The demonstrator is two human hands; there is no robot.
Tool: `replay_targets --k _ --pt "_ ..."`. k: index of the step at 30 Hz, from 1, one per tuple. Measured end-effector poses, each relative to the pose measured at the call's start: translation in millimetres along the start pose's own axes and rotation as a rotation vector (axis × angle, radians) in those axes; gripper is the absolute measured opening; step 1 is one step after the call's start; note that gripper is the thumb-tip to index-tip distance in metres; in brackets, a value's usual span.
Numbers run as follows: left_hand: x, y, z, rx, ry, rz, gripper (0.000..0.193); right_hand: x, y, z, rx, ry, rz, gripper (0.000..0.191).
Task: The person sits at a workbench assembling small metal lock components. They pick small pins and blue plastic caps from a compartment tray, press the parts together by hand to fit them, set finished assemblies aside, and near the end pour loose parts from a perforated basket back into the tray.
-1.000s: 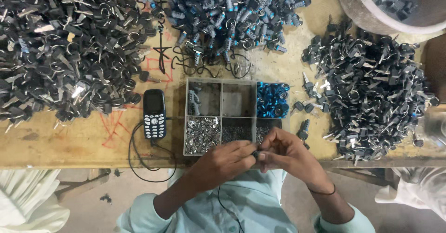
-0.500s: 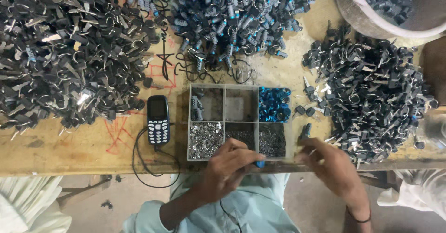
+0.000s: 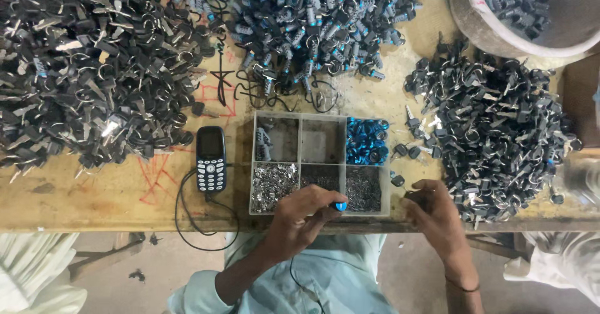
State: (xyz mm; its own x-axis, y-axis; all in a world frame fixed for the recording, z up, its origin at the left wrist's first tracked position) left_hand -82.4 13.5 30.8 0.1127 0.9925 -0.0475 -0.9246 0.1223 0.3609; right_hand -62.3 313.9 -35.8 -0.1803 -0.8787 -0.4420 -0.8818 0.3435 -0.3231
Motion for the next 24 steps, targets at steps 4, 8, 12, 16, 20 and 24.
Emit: replay_targets --k 4,8,12,16,20,24 --pt "12.3 -8.0 11.8 0.106 0.111 -0.015 0.039 0.3 -26.9 -46.9 -0.251 0.508 0.177 0.03" --pt "13.4 -10.4 22.9 0.219 0.188 0.027 0.048 54.4 -63.5 -58.6 -0.541 0.239 0.399 0.045" --pt "0.8 -15.7 28.7 0.256 0.25 0.023 0.047 77.1 -79.3 -68.3 -0.825 0.03 0.265 0.043" --pt "-1.2 -17.3 28.6 0.222 0.173 -0.031 0.049 59.8 -70.8 -66.5 -0.71 0.346 0.199 0.04" --pt "0.1 -13.1 27.7 0.253 0.219 0.022 0.048 65.3 -72.0 -82.0 -0.774 0.109 0.289 0.042" --pt "-2.5 -14.3 16.0 0.087 0.132 0.049 0.045 74.2 -83.9 -99.7 -0.974 -0.028 0.222 0.045"
Point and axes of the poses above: each hand's wrist, its own y-axis towards the middle knuckle, its own x-axis out of the palm, z = x × y, the point moved 8 cm from there along y, towards the middle knuckle, and after that the axes turned 10 degrees about z, right-handed, at the moved point
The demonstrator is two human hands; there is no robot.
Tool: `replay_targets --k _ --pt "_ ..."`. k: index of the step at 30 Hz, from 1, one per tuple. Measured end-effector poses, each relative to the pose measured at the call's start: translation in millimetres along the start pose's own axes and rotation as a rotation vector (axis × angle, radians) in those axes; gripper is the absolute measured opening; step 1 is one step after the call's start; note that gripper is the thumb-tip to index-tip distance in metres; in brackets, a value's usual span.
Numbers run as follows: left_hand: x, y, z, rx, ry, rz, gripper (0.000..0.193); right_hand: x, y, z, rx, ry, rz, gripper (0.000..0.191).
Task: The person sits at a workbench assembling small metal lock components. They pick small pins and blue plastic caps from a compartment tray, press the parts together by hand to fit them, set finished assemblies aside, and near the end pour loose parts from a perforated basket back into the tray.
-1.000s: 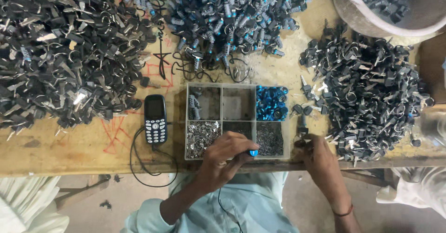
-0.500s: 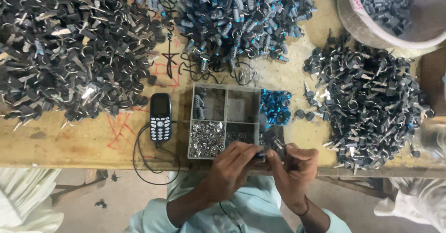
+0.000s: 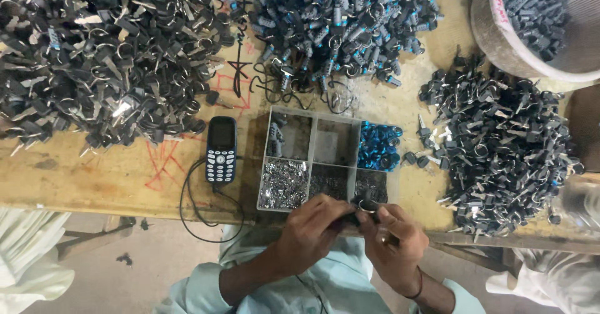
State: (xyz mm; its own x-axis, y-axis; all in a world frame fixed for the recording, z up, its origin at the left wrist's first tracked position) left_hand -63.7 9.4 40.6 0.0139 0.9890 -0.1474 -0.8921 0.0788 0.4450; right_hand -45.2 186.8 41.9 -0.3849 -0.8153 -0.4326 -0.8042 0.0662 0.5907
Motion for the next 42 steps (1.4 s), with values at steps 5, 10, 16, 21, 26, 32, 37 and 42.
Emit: replay_targets --k 5,10,16,21,26,32,37,42 --pt "-3.3 -3.2 -19.5 -0.215 -0.199 -0.032 0.041 5.4 -0.6 -4.1 -0.067 0.14 -0.246 0.054" --pt "-7.5 -2.5 -13.4 -0.089 -0.232 -0.069 0.034 7.0 -2.5 -7.6 -0.138 0.218 -0.301 0.066" --pt "-1.1 -6.0 -15.6 -0.19 -0.261 0.024 0.032 10.9 -11.5 2.0 -0.003 0.306 -0.313 0.081" --pt "-6.2 -1.6 -7.2 -0.177 -0.179 0.109 0.035 15.9 -7.3 1.0 0.005 0.266 -0.286 0.086" --pt "-4.3 21.1 6.9 -0.059 -0.075 0.088 0.039 0.3 18.9 3.0 0.231 0.48 -0.141 0.038" --pt "8.4 32.3 5.9 -0.093 0.033 -0.11 0.029 -9.8 32.5 -0.8 0.229 0.454 -0.12 0.027" --pt "9.0 27.5 6.0 -0.023 -0.128 -0.176 0.03 -14.3 43.9 -9.1 0.069 0.386 -0.193 0.03" --pt "8.7 22.4 2.3 -0.064 -0.18 -0.184 0.026 -8.7 49.1 -19.2 -0.043 0.335 -0.308 0.048"
Point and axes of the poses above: each hand's wrist, its own y-axis towards the middle knuckle, its own x-axis out of the palm, z = x × y, the point moved 8 cm from there along y, towards the middle knuckle, and after that the axes turned 10 degrees about z, right-handed, at the moved point
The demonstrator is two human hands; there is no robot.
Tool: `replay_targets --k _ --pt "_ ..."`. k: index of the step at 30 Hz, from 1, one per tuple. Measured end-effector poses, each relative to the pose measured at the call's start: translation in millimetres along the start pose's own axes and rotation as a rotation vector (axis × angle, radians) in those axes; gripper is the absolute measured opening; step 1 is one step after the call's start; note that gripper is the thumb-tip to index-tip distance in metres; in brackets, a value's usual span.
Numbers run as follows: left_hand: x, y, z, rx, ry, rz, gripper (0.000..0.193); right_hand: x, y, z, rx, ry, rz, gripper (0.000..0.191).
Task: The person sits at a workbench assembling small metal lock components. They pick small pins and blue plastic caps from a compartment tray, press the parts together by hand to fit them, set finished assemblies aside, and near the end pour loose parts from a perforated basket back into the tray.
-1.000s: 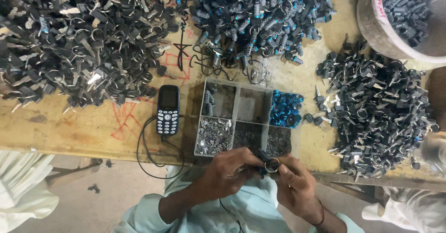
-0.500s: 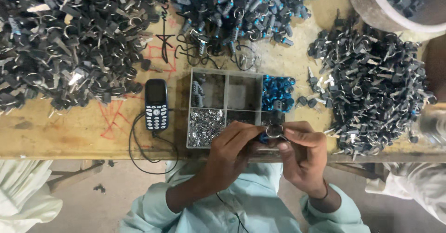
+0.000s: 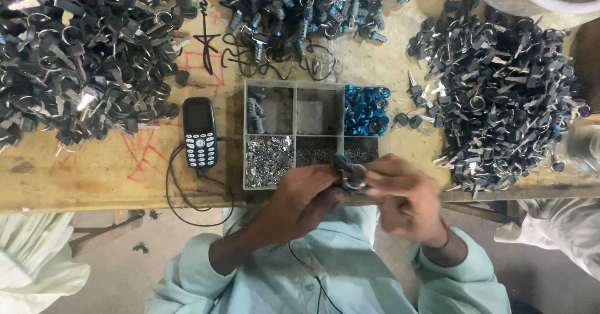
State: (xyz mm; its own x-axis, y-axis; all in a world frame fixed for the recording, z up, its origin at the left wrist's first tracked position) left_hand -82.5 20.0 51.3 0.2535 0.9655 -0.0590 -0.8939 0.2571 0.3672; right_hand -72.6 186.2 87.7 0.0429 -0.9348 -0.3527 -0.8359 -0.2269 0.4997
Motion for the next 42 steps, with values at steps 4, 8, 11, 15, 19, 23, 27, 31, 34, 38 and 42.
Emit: replay_targets --k 4,8,11,15,19,23,27,31,34,38,42 --pt "-4.8 -0.2 -6.5 -0.076 0.032 0.111 0.013 15.3 -8.8 2.5 -0.141 -0.234 0.009 0.07" --pt "4.1 -5.2 -31.3 -0.342 -0.009 0.133 0.017 28.2 -6.4 6.2 -0.061 -0.341 -0.04 0.091" --pt "12.4 -11.5 -34.5 -0.386 -0.077 0.091 0.02 20.7 20.6 -1.3 0.129 -0.484 -0.136 0.083" --pt "6.5 -29.8 -26.7 -0.461 -0.349 -0.127 0.025 21.0 62.0 -32.2 0.057 -0.204 -0.691 0.079" --pt "-39.9 -36.9 -25.4 -0.35 0.295 -0.046 0.016 -16.6 93.0 -8.3 0.127 -0.422 -0.058 0.073" --pt "-62.5 -25.0 -39.0 -0.263 0.997 0.064 0.015 25.0 35.2 37.6 0.443 -0.315 -0.339 0.053" --pt "-59.0 -28.9 -49.9 -0.26 0.94 0.017 0.01 68.4 15.7 39.8 -0.008 -0.648 -0.5 0.018" --pt "-68.4 -33.6 -40.5 -0.22 0.861 0.116 0.006 78.5 14.1 56.0 -0.001 -0.666 -0.49 0.015" --pt "-72.2 -39.3 -27.8 -0.224 0.787 0.224 0.007 80.0 8.8 63.0 0.031 -0.622 -0.529 0.016" --pt "-78.6 -37.2 -18.5 -0.186 0.729 0.35 0.01 70.3 3.5 70.4 0.248 -0.384 -0.425 0.021" --pt "-79.3 -36.3 -19.1 -0.185 0.611 0.388 0.013 63.1 -12.0 88.9 0.664 -0.212 -0.301 0.006"
Point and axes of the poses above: each hand's wrist, its own y-axis towards the middle knuckle, its own x-axis out of the palm, z = x × y, the point moved 8 cm from there along y, towards the middle knuckle, and after that the axes turned 10 degrees about z, right-handed, at the moved point
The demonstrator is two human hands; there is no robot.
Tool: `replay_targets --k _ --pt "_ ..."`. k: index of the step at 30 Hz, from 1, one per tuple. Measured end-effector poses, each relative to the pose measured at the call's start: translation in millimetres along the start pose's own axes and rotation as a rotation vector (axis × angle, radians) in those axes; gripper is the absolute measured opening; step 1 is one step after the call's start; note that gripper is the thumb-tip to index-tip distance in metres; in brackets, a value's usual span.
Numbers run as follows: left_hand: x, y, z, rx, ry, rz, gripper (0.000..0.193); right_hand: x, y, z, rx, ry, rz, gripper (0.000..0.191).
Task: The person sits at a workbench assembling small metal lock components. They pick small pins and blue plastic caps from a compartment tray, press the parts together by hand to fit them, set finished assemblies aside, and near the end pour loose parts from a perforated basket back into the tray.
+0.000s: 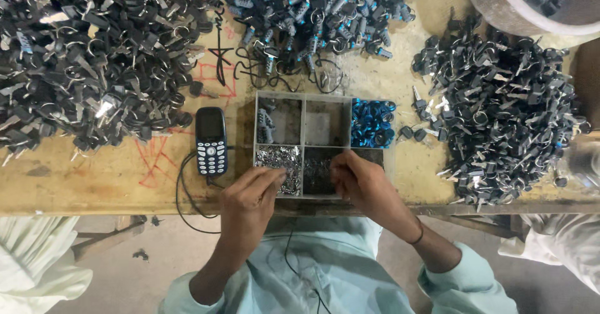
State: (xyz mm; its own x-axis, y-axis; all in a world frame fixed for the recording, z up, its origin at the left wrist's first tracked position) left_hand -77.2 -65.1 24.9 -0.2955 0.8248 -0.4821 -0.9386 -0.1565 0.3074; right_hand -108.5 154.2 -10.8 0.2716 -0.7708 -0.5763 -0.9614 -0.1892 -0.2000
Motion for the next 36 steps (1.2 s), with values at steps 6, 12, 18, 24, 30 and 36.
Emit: replay_targets --k 6,12,18,24,30,36 --pt "9.5 -2.1 2.5 -0.066 -0.142 -0.047 0.015 15.2 -8.3 -32.9 -0.423 -0.273 0.019 0.024" --pt "17.0 -5.2 -0.8 -0.18 -0.29 -0.102 0.018 34.0 -3.3 -28.7 -0.465 -0.478 -0.105 0.024" --pt "35.8 -14.2 -11.0 -0.28 -0.364 -0.205 0.014 30.0 -2.3 -28.5 -0.478 -0.546 -0.128 0.019" --pt "57.7 -21.7 -15.0 -0.443 -0.711 -0.225 0.017 8.0 -10.0 -17.6 -0.077 0.156 -0.162 0.011" --pt "83.5 -27.9 -10.3 -0.532 -0.941 -0.235 0.017 2.8 -23.3 -19.0 -0.12 0.539 -0.121 0.018" --pt "71.3 -18.4 0.9 -0.369 -0.736 -0.169 0.018 8.1 -22.0 -9.8 -0.041 0.741 -0.123 0.018"
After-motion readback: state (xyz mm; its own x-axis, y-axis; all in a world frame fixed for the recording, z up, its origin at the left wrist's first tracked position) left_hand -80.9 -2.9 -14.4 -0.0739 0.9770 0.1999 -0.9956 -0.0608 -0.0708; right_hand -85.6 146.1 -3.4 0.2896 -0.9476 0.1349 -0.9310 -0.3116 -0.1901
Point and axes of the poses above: each hand's wrist, its own y-axis towards the middle knuckle, its own x-axis out of the palm, z = x × y, the point moved 8 cm from there along y, towards the middle knuckle, and after that the axes turned 10 degrees about z, right-handed, at the moved point
